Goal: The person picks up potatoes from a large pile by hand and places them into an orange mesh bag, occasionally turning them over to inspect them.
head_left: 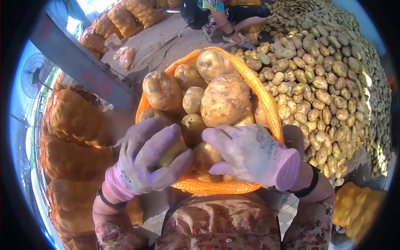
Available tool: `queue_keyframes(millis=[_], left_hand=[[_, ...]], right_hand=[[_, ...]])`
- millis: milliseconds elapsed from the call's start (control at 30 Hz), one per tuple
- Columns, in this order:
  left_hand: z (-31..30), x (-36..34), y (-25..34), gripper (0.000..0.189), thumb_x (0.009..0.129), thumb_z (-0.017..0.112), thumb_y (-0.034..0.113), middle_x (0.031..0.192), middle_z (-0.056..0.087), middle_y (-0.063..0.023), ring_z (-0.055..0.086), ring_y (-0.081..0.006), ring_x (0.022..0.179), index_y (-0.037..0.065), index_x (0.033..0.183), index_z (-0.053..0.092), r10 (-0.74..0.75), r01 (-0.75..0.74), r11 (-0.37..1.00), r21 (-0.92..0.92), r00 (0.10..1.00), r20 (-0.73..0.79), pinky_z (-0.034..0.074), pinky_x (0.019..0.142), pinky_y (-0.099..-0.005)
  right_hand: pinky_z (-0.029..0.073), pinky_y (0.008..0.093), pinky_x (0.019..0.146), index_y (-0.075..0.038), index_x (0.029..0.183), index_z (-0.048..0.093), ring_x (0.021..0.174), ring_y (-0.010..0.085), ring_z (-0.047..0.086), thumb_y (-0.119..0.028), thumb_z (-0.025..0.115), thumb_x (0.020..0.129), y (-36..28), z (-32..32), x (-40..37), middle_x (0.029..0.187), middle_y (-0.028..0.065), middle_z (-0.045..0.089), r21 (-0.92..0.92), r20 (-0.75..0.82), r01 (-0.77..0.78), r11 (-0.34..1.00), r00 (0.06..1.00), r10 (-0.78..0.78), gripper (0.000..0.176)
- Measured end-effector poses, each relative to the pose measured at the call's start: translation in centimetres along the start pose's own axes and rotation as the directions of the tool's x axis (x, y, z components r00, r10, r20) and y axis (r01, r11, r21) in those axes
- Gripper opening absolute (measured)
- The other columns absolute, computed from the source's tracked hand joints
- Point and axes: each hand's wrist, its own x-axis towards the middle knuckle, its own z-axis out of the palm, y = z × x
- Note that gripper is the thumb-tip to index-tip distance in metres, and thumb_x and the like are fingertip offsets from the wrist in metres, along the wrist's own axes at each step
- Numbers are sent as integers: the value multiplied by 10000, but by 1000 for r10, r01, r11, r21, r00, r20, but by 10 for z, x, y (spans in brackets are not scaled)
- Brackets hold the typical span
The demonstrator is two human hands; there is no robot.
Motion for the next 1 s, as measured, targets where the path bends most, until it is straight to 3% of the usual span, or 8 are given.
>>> queue_keyframes(millis=[200, 333, 500, 600, 667, 767, 867, 1000], left_hand=[[-18, 9, 10, 508, 653, 716, 194, 1188, 531, -132, 589, -375, 1014, 239, 1155, 655, 21, -42, 994, 105, 980, 197, 532, 771, -466], [-20, 20, 14, 430, 651, 696, 211, 1236, 508, -180, 578, -444, 1054, 189, 1081, 686, 48, -107, 981, 163, 943, 328, 511, 797, -534], [-22, 25, 10, 354, 763, 615, 267, 1245, 552, -232, 550, -444, 1125, 90, 1066, 662, 80, -144, 980, 138, 917, 391, 480, 852, -574], [-29, 44, 17, 527, 977, 438, 558, 1264, 556, -191, 560, -399, 1121, 160, 1231, 672, 16, -140, 969, 205, 860, 510, 518, 890, -519], [-28, 54, 23, 516, 956, 454, 557, 1234, 560, -184, 559, -392, 1101, 163, 1170, 711, -4, -105, 978, 181, 857, 516, 513, 898, -508], [-29, 50, 21, 418, 773, 598, 397, 1235, 535, -189, 568, -435, 1088, 144, 1092, 690, -19, -57, 989, 134, 862, 506, 502, 860, -538], [-27, 44, 30, 417, 589, 686, 259, 1245, 506, -176, 568, -459, 1090, 170, 997, 706, -120, -2, 970, 244, 868, 482, 502, 813, -543], [-28, 43, 34, 481, 553, 762, 173, 1255, 494, -101, 581, -388, 1046, 244, 1027, 725, -161, 62, 973, 222, 872, 463, 523, 770, -484]], right_hand=[[556, 378, 639, 19, 1160, 488, 835, 301, 673, -167, 698, 768, 6, 38, 13, 959, 146, 606, -40, -53, -1, 999, 999, -1, 482], [506, 274, 471, -34, 1221, 563, 584, 161, 644, -195, 554, 874, -2, 55, -4, 1125, 197, 625, -526, -466, -27, 850, 846, -261, 382], [561, 357, 647, -37, 1220, 543, 851, 231, 651, -143, 674, 786, 26, 37, -73, 1155, 180, 582, -114, -820, -71, 991, 570, -54, 465], [555, 393, 631, -70, 1145, 562, 846, 292, 656, -25, 655, 830, 112, 54, -181, 1077, 148, 608, -1, -918, -532, 846, 336, 211, 331], [553, 417, 725, -76, 1142, 592, 853, 344, 662, -131, 655, 882, 183, 134, -260, 942, 220, 646, 518, -727, -718, 464, -84, 681, 273], [481, 501, 952, -137, 1274, 574, 1114, 450, 593, -405, 667, 841, 222, 229, -331, 1199, 273, 605, 356, -125, -929, -102, -155, 980, 517], [466, 546, 951, -232, 1257, 593, 1196, 484, 479, -357, 629, 887, 235, 279, -321, 1347, 230, 427, -14, -79, -983, -184, -182, 980, 392], [502, 494, 888, -183, 1091, 675, 1069, 426, 578, -177, 653, 829, 285, 329, -390, 1258, 203, 548, 392, -176, -919, 33, -40, 984, 262]])
